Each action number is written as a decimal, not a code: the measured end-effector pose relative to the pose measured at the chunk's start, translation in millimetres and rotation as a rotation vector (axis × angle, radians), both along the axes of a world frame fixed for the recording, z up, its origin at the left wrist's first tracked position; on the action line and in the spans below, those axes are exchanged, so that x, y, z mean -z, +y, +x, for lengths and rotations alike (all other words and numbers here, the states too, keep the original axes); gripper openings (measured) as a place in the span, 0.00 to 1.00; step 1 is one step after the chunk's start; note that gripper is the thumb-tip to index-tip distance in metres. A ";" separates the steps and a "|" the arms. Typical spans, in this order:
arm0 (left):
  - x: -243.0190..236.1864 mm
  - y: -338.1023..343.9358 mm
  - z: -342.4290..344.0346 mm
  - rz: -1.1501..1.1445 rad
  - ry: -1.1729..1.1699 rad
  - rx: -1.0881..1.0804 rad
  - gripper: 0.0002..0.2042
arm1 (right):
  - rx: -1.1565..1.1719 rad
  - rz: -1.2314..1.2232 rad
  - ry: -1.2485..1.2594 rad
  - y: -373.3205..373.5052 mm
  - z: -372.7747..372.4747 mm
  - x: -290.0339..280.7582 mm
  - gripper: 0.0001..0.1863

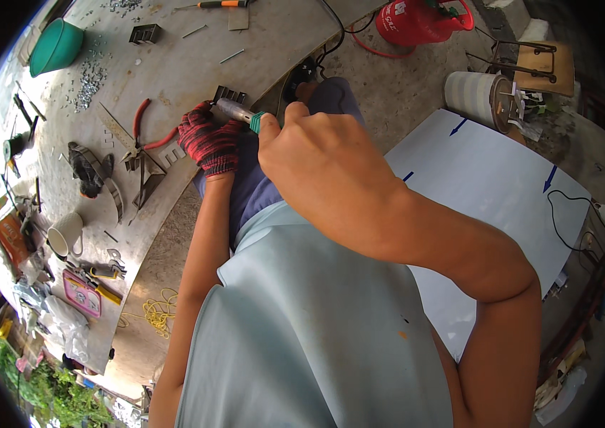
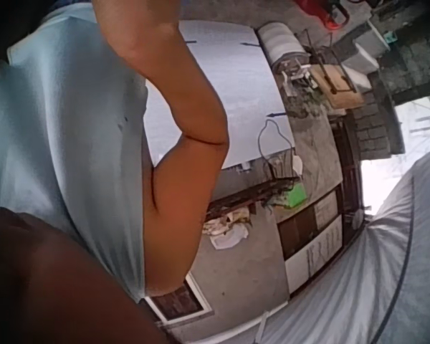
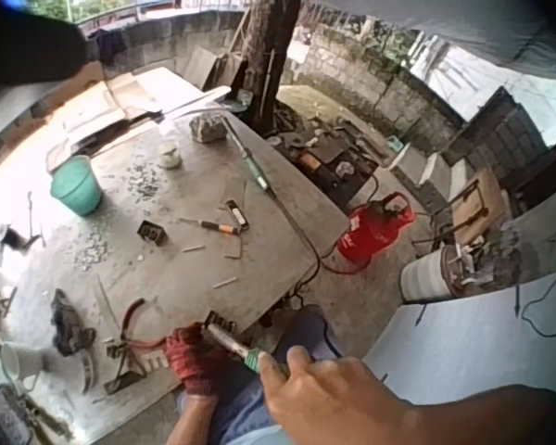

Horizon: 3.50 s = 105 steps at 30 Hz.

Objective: Soldering electronic components onto a metal bracket using a soldering iron.

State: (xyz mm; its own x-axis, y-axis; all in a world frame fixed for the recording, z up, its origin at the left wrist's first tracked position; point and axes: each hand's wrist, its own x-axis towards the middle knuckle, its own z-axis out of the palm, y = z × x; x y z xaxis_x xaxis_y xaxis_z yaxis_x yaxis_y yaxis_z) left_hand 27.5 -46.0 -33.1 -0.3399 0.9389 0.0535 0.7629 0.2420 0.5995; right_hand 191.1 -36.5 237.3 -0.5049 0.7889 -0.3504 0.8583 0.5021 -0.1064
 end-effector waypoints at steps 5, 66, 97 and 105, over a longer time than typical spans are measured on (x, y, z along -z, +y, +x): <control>-1.8 0.8 -0.2 -0.021 0.024 0.004 0.31 | -0.061 0.022 -0.035 -1.9 -5.0 -1.9 0.23; -1.7 -6.3 -14.4 0.118 0.006 0.163 0.41 | 0.457 0.725 0.497 310.8 -11.3 235.3 0.24; -1.4 0.2 -3.2 -0.014 0.086 0.053 0.34 | -0.103 0.017 0.821 86.7 -24.5 205.7 0.06; -9.5 0.7 -0.8 0.006 0.018 0.027 0.30 | -0.125 0.060 0.769 89.3 -27.7 207.3 0.06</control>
State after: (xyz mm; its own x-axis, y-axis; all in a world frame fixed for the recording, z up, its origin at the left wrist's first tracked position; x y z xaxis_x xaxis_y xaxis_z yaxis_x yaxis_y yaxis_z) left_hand 26.7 -45.3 -23.6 -0.3135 0.9474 0.0646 0.7796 0.2180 0.5871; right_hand 163.4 52.8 30.0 -0.6748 0.7168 0.1755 0.4915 0.6140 -0.6176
